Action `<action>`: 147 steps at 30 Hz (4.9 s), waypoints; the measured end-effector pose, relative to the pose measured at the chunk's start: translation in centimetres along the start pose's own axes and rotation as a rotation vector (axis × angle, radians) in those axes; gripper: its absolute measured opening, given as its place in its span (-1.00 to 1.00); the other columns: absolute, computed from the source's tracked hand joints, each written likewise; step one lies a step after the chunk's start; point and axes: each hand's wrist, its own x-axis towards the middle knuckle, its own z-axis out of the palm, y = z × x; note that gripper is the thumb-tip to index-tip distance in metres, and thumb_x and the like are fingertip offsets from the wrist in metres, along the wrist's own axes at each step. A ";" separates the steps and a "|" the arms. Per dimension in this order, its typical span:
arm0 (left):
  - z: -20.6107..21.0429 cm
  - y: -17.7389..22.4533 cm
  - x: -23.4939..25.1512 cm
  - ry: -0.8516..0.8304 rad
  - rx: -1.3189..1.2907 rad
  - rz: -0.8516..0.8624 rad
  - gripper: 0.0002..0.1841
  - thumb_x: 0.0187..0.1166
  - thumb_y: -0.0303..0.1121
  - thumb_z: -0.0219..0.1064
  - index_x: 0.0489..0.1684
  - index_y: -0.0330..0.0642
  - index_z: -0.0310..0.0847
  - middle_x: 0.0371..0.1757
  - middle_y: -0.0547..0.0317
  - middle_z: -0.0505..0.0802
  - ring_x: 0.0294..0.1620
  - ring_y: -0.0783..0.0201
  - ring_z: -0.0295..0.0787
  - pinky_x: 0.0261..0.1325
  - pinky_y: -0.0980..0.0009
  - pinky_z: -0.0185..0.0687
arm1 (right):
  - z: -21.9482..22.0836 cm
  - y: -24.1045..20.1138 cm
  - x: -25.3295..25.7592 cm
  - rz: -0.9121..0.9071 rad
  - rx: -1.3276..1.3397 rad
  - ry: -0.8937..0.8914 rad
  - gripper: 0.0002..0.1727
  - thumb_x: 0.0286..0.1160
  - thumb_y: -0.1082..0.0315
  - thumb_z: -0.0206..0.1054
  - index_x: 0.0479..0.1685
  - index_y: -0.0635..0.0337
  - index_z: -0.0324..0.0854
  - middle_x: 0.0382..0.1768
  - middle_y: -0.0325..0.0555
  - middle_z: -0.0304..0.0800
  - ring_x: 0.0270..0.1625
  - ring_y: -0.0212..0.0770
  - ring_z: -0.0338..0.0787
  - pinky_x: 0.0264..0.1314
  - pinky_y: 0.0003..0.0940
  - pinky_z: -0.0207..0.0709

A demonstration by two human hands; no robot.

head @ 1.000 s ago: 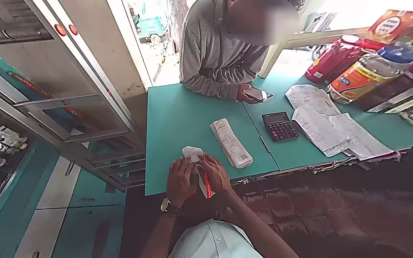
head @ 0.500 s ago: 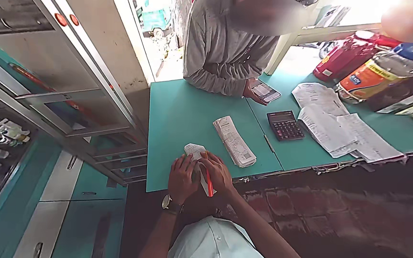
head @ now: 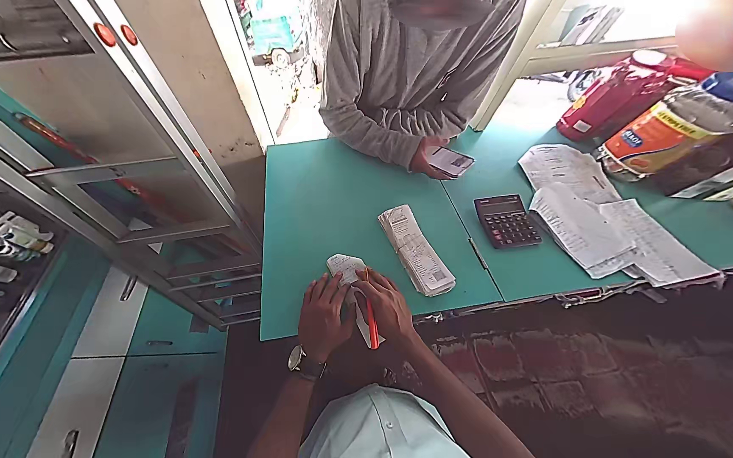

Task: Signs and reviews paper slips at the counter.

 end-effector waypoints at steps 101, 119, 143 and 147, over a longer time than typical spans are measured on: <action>-0.3 0.4 -0.1 0.066 -0.036 -0.017 -0.50 0.47 0.06 0.26 0.30 0.09 0.81 0.49 0.30 0.76 0.61 -0.04 0.55 0.62 -0.16 0.36 | 1.1 -1.5 5.4 0.123 0.626 0.084 -0.73 0.49 0.27 0.32 -0.09 0.22 0.86 -0.19 -0.10 0.92 -0.11 -0.32 0.86 0.06 -0.31 0.71; 0.0 -0.2 -0.1 0.013 -0.039 0.022 -0.50 0.52 0.07 0.21 0.27 0.06 0.83 0.53 0.18 0.73 0.61 -0.14 0.53 0.64 -0.20 0.29 | -10.9 -1.5 2.7 0.272 1.571 0.685 -0.47 0.87 -0.08 -0.14 0.33 0.13 0.52 0.38 0.04 0.77 0.49 0.02 0.71 0.62 -0.02 0.50; -1.5 0.5 0.0 -0.060 -0.086 -0.012 -0.59 0.52 -0.06 0.28 0.12 -0.10 0.87 0.52 0.06 0.73 0.63 -0.23 0.49 0.66 -0.26 0.25 | -1.4 -4.8 2.5 0.264 1.292 0.253 -0.57 0.84 0.23 -0.07 -0.10 0.27 0.70 -0.34 -0.19 0.91 -0.25 -0.33 0.88 -0.03 -0.35 0.77; -1.9 0.8 0.2 -0.070 -0.077 -0.034 -0.50 0.52 -0.05 0.26 0.34 -0.09 0.77 0.47 0.05 0.76 0.63 -0.22 0.49 0.66 -0.25 0.24 | 1.2 -3.8 2.6 0.248 1.009 0.272 -0.67 0.76 0.31 0.08 -0.12 0.29 0.76 -0.24 -0.19 0.87 -0.14 -0.43 0.81 0.06 -0.45 0.68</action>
